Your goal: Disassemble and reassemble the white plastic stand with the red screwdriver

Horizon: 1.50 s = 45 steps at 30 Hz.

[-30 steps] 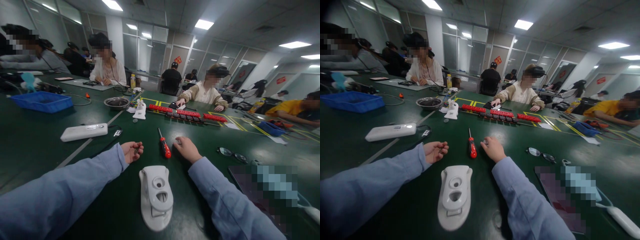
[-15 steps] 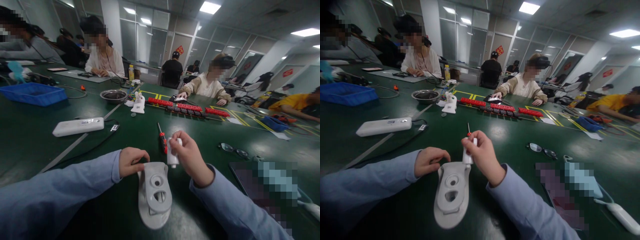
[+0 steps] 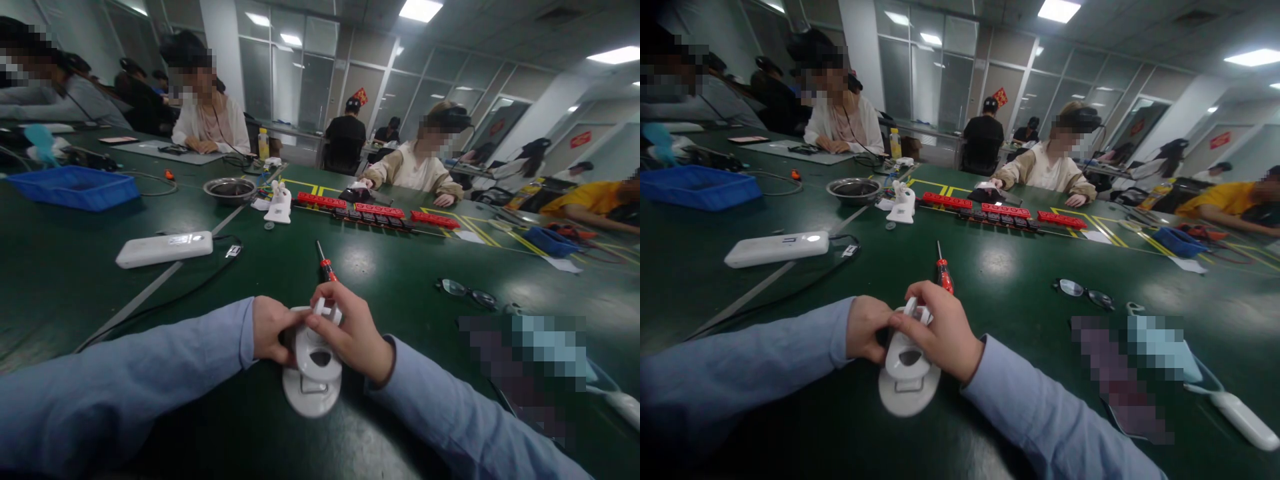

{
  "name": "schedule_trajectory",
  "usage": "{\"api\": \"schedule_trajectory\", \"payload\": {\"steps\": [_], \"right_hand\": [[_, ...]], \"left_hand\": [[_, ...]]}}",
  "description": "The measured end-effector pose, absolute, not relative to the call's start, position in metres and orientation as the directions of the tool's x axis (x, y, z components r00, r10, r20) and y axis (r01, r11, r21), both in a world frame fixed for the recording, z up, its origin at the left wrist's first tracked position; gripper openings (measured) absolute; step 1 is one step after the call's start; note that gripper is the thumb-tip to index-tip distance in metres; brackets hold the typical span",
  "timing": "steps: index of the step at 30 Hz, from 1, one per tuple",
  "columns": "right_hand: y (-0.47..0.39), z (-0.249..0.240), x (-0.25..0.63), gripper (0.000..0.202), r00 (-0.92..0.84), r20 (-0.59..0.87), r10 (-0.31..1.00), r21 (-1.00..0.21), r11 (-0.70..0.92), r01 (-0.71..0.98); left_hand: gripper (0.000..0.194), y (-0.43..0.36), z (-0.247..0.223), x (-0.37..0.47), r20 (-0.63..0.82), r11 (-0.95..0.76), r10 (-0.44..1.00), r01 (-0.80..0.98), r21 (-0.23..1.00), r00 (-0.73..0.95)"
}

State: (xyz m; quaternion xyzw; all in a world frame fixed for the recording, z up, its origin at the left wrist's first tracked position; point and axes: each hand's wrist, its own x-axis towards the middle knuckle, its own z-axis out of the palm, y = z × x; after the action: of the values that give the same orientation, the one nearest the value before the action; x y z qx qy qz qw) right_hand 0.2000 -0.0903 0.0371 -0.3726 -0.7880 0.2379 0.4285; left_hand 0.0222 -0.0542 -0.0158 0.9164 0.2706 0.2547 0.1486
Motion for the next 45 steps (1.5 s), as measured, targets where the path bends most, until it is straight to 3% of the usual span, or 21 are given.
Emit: {"api": "schedule_trajectory", "payload": {"steps": [6,11,16,26,29,32,35,36,38,40,42,45], "right_hand": [[-0.092,0.046,0.198,0.018,-0.542,0.403,0.738,-0.733,0.614,0.292],[-0.091,0.04,0.196,0.021,-0.521,0.428,0.739,-0.823,0.557,0.115],[-0.088,0.032,0.194,0.018,-0.509,0.365,0.78,-0.923,0.375,-0.086],[-0.088,0.023,0.186,0.016,-0.428,0.337,0.839,-0.941,0.277,-0.196],[-0.088,0.018,0.183,0.022,-0.405,0.375,0.834,-0.926,0.32,-0.198],[-0.085,0.021,0.188,0.037,-0.365,0.439,0.821,-0.899,0.401,-0.178],[-0.083,0.042,0.198,0.039,-0.149,0.566,0.811,-0.824,0.562,-0.076],[-0.083,0.054,0.201,0.034,-0.095,0.616,0.782,-0.785,0.619,0.004],[-0.085,0.078,0.203,0.022,-0.13,0.713,0.689,-0.658,0.722,0.215],[-0.089,0.097,0.201,0.014,-0.31,0.765,0.564,-0.427,0.806,0.41],[-0.092,0.107,0.195,0.015,-0.447,0.762,0.468,-0.181,0.817,0.547],[-0.091,0.104,0.186,0.02,-0.465,0.763,0.449,-0.02,0.735,0.678]], "left_hand": [[0.031,-0.054,-0.011,0.023,0.331,-0.799,0.564,0.399,0.45,0.757],[0.023,-0.056,-0.006,0.025,0.349,-0.803,0.568,0.409,0.434,0.745],[0.02,-0.055,-0.007,0.026,0.315,-0.78,0.582,0.405,0.478,0.75],[0.021,-0.048,-0.014,0.026,0.312,-0.767,0.59,0.395,0.506,0.745],[0.022,-0.047,-0.016,0.024,0.298,-0.721,0.619,0.376,0.582,0.727],[0.032,-0.045,-0.009,0.018,0.307,-0.567,0.719,0.272,0.777,0.624],[0.021,-0.041,0.019,0.015,0.278,-0.305,0.888,0.016,0.952,0.366],[0.02,-0.04,0.033,0.017,0.245,-0.223,0.931,-0.107,0.969,0.271],[0.035,-0.041,0.066,0.027,0.159,-0.08,0.974,-0.405,0.911,0.164],[0.026,-0.046,0.096,0.041,0.03,0.13,0.962,-0.554,0.822,0.27],[0.021,-0.055,0.116,0.056,-0.096,0.317,0.922,-0.585,0.746,0.376],[0.022,-0.067,0.125,0.072,-0.218,0.445,0.885,-0.607,0.658,0.412]]}}
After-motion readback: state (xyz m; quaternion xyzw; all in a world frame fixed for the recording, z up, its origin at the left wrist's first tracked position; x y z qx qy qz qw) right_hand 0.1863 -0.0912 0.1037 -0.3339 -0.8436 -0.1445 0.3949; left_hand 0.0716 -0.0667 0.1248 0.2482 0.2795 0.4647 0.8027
